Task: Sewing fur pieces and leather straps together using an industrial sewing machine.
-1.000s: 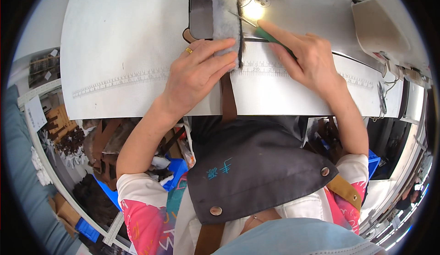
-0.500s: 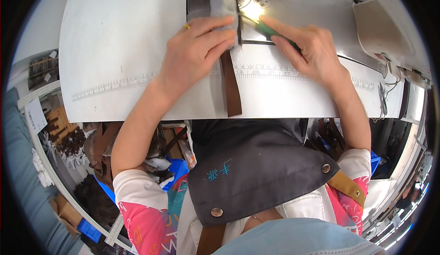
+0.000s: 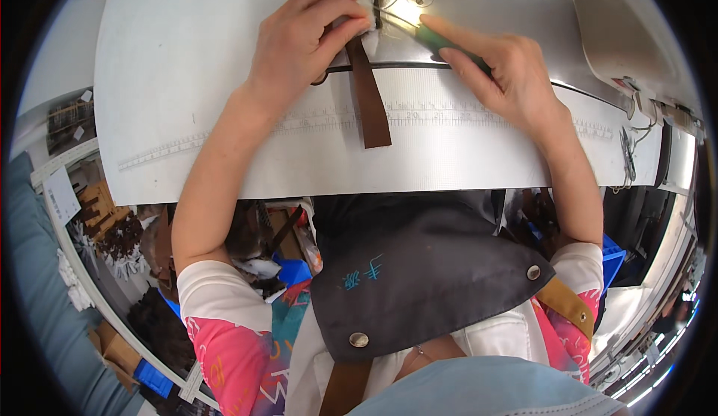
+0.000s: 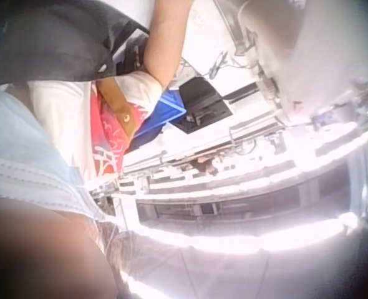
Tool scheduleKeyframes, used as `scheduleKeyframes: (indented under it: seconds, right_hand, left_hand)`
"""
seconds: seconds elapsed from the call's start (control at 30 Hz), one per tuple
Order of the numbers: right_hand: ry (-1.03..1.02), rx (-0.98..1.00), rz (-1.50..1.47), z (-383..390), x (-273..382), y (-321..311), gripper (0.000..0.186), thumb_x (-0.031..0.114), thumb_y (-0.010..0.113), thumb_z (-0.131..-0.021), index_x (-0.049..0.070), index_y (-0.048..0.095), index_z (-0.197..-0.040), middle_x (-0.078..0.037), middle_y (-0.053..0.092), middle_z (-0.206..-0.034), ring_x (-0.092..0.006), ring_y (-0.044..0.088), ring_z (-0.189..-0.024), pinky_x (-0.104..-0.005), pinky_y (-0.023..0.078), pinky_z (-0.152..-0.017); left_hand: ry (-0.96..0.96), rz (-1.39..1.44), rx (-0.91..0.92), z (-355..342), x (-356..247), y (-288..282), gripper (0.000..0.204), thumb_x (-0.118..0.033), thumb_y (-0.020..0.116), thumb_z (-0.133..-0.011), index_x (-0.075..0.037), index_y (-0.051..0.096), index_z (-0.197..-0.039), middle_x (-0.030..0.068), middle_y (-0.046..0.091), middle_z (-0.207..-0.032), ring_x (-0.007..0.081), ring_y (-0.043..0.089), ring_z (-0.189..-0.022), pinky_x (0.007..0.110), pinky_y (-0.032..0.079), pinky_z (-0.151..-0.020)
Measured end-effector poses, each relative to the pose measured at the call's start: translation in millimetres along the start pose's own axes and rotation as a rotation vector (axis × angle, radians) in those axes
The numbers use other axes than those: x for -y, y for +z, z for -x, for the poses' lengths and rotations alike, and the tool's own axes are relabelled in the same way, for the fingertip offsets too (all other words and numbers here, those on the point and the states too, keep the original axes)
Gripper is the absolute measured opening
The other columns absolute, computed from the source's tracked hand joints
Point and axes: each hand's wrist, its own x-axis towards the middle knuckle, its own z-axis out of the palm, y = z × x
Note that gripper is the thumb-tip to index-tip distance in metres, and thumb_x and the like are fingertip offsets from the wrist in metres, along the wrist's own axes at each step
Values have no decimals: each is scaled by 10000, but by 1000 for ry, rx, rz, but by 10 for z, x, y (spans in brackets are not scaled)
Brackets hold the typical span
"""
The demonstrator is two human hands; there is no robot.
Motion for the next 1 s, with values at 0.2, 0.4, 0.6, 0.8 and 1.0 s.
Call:
scheduleKeyframes:
  seconds: [0.2, 0.4, 0.6, 0.8, 1.0]
  right_hand:
    - [-152, -28, -102, 38, -33, 17, 315, 158, 622, -838, 133, 660, -1150, -124, 595, -609, -310, 556, -512, -389, 414, -488]
    - [-84, 5, -63, 31, 25, -31, 283, 162, 624, -841, 119, 679, -1115, -136, 575, -570, -312, 557, -507, -384, 424, -495]
    - [-19, 82, -223, 46, -68, -46, 295, 139, 613, -843, 118, 676, -1130, -161, 554, -566, -312, 544, -491, -384, 413, -496]
    - [-176, 68, -154, 44, -63, -65, 297, 151, 597, -851, 123, 674, -1136, -164, 541, -568, -318, 520, -479, -382, 399, -493]
    - [-59, 56, -4, 33, -29, -46, 289, 191, 598, -859, 136, 675, -1132, -153, 560, -571, -325, 547, -513, -401, 410, -505]
  left_hand:
    - [57, 27, -65, 57, 62, 61, 99, -157, 700, -801, -71, 671, -839, -17, 634, -974, 175, 611, -823, 287, 503, -686]
    - [118, -50, -83, 86, 15, 25, 107, -143, 698, -798, -97, 704, -894, -16, 646, -943, 180, 609, -841, 292, 510, -705]
    - [80, -16, -67, 107, 27, -13, 114, -136, 696, -802, -102, 714, -909, -8, 653, -936, 165, 613, -813, 284, 513, -677]
    - [0, 122, -37, 76, 41, -50, 104, -129, 673, -827, -88, 711, -915, 9, 670, -933, 163, 619, -726, 265, 505, -625]
    - [-43, 161, -67, 77, 70, -38, 100, -126, 672, -825, -87, 712, -908, 16, 679, -924, 166, 626, -759, 270, 505, -658]
